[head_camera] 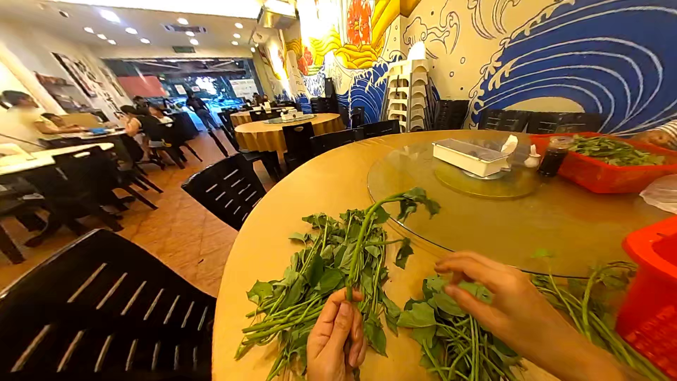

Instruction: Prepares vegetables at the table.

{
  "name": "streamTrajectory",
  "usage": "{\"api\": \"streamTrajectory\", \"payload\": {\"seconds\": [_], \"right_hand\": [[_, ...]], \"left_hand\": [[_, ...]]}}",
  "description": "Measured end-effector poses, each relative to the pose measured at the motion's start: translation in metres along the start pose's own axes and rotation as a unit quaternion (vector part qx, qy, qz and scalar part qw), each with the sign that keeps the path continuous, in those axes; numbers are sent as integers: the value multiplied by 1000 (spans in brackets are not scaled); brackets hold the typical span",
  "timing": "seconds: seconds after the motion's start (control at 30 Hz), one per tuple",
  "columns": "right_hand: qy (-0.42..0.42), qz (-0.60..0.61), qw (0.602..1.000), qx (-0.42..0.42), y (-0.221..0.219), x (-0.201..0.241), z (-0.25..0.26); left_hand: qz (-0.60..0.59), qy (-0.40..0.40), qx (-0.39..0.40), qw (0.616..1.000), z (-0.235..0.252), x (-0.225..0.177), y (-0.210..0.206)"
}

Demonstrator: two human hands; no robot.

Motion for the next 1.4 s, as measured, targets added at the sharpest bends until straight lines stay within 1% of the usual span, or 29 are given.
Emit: {"api": "streamTrajectory", "payload": {"seconds": [0.07,0.13,0.17,0.2,0.23,0.3,0.37,0.47,0.53,0.6,0.67,0.7,0.8,0.87,0.93,1.03,1.07,1.17,1.27,1.33,1.4], "right_hand": [[-64,43,997,-11,-6,1,22],[-90,90,992,-8,-12,8,39],[-90,107,990,-5,-17,12,46],[-78,111,991,-4,-21,16,50],[-50,104,993,-13,-26,20,52],[16,64,997,-38,-35,25,53],[54,16,998,-43,-41,28,51],[91,-30,995,-31,-52,34,45],[78,-26,996,-29,-59,35,43],[8,53,999,7,-62,35,42],[-61,161,982,72,-64,39,40],[-80,211,969,98,-65,41,38],[-82,317,933,152,-68,43,35],[-65,350,917,183,-68,44,35],[-54,346,916,198,-68,44,36],[-84,307,925,208,-66,43,39],[-82,292,931,202,-66,43,39],[-70,266,948,163,-67,43,36],[-107,229,960,125,-61,44,33],[-122,165,975,90,-51,42,33],[-118,89,988,38,-39,36,34]], "left_hand": [[-12,2,30,999,-1,1,0],[-5,14,64,998,-2,3,0],[2,21,85,996,-3,4,-1],[8,27,112,993,-5,5,-1],[7,32,139,990,-5,6,-2],[-13,38,176,984,-5,7,-3],[-25,47,200,978,-4,7,-4],[-18,85,201,976,-6,12,-8],[-9,84,184,979,-7,17,-10],[14,55,156,986,-9,19,-13],[34,29,140,989,-11,20,-17],[37,20,137,990,-12,19,-19],[39,3,141,989,-15,18,-21],[37,5,150,988,-16,17,-20],[40,14,142,989,-18,17,-19],[38,24,130,990,-18,19,-19],[39,25,129,991,-18,19,-19],[42,28,126,991,-16,20,-18],[52,20,122,991,-15,20,-18],[81,16,117,990,-14,18,-17],[110,14,119,987,-12,15,-17]]}}
Point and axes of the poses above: each hand's wrist, its own z-axis towards the middle knuckle, its own y-axis out of the back of the hand, x = y × z, the point moved 3 cm from there along z, towards the middle knuckle, and after that the axes turned 1 degree about x, right-handed, at the moved point
